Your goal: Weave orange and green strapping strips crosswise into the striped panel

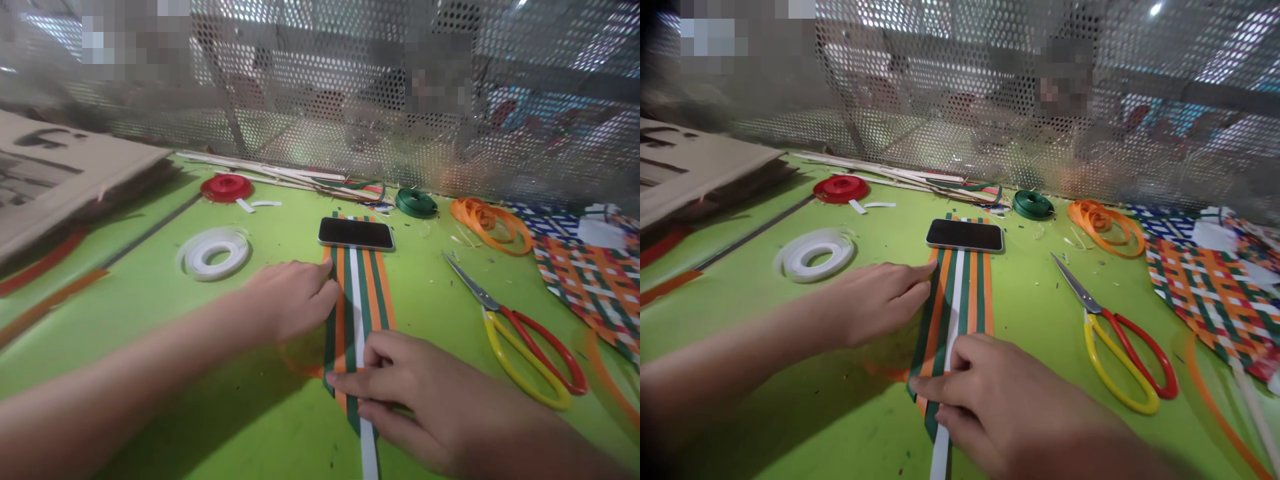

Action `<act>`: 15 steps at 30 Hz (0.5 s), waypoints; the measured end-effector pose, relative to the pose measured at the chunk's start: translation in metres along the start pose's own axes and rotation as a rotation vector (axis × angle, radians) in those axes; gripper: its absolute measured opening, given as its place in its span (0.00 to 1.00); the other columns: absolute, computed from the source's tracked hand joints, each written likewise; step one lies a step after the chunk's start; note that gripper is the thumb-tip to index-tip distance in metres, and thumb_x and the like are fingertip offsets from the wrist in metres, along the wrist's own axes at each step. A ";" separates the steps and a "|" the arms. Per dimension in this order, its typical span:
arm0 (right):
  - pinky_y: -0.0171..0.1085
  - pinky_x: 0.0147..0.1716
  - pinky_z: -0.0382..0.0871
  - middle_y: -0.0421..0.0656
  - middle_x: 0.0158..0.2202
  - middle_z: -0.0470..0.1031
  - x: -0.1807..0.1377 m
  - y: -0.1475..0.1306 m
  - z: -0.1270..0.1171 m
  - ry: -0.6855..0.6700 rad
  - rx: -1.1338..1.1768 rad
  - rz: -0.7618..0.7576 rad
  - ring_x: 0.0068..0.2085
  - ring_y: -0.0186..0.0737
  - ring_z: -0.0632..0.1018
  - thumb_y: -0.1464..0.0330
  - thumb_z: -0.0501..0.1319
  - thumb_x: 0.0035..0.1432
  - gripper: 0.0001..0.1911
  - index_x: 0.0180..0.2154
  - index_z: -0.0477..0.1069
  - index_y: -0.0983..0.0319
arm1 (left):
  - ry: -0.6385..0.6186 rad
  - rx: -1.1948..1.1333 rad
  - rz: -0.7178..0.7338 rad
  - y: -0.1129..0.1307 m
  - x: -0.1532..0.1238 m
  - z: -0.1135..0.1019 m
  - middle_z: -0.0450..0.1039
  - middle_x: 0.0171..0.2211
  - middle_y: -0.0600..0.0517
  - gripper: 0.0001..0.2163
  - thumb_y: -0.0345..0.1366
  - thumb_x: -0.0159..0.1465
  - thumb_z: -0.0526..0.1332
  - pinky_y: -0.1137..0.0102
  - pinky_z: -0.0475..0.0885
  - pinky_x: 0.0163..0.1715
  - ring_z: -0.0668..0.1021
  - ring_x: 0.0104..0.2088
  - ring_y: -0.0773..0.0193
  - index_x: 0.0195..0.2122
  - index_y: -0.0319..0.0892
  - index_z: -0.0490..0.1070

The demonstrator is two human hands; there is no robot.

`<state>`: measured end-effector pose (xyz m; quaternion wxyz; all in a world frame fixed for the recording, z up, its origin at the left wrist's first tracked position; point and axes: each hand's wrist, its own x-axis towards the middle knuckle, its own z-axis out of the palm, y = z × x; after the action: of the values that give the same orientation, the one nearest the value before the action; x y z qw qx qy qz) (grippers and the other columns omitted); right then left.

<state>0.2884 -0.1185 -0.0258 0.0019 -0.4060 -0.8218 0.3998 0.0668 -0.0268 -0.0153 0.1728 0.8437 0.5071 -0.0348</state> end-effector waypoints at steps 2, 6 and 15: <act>0.38 0.46 0.68 0.42 0.49 0.75 -0.001 0.000 0.000 0.001 0.003 0.006 0.47 0.40 0.76 0.57 0.56 0.77 0.21 0.65 0.76 0.46 | 0.017 0.001 0.007 -0.001 0.003 0.001 0.84 0.48 0.40 0.26 0.46 0.76 0.41 0.52 0.76 0.48 0.85 0.46 0.42 0.56 0.43 0.76; 0.39 0.45 0.68 0.42 0.46 0.74 0.000 0.000 -0.001 -0.001 0.002 0.006 0.45 0.40 0.76 0.57 0.56 0.77 0.21 0.65 0.76 0.46 | 0.051 0.022 0.028 -0.008 -0.006 0.001 0.83 0.49 0.39 0.28 0.46 0.76 0.39 0.53 0.76 0.47 0.84 0.48 0.43 0.52 0.43 0.78; 0.39 0.44 0.67 0.42 0.45 0.72 -0.001 0.000 0.000 -0.024 0.021 0.045 0.42 0.39 0.75 0.56 0.56 0.77 0.20 0.64 0.77 0.46 | -0.016 0.089 0.125 -0.007 -0.020 0.006 0.78 0.41 0.41 0.28 0.46 0.77 0.38 0.49 0.76 0.47 0.84 0.42 0.44 0.62 0.40 0.72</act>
<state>0.2895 -0.1196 -0.0259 -0.0125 -0.4196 -0.8082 0.4131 0.0521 -0.0426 -0.0184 0.1409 0.8803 0.4499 -0.0531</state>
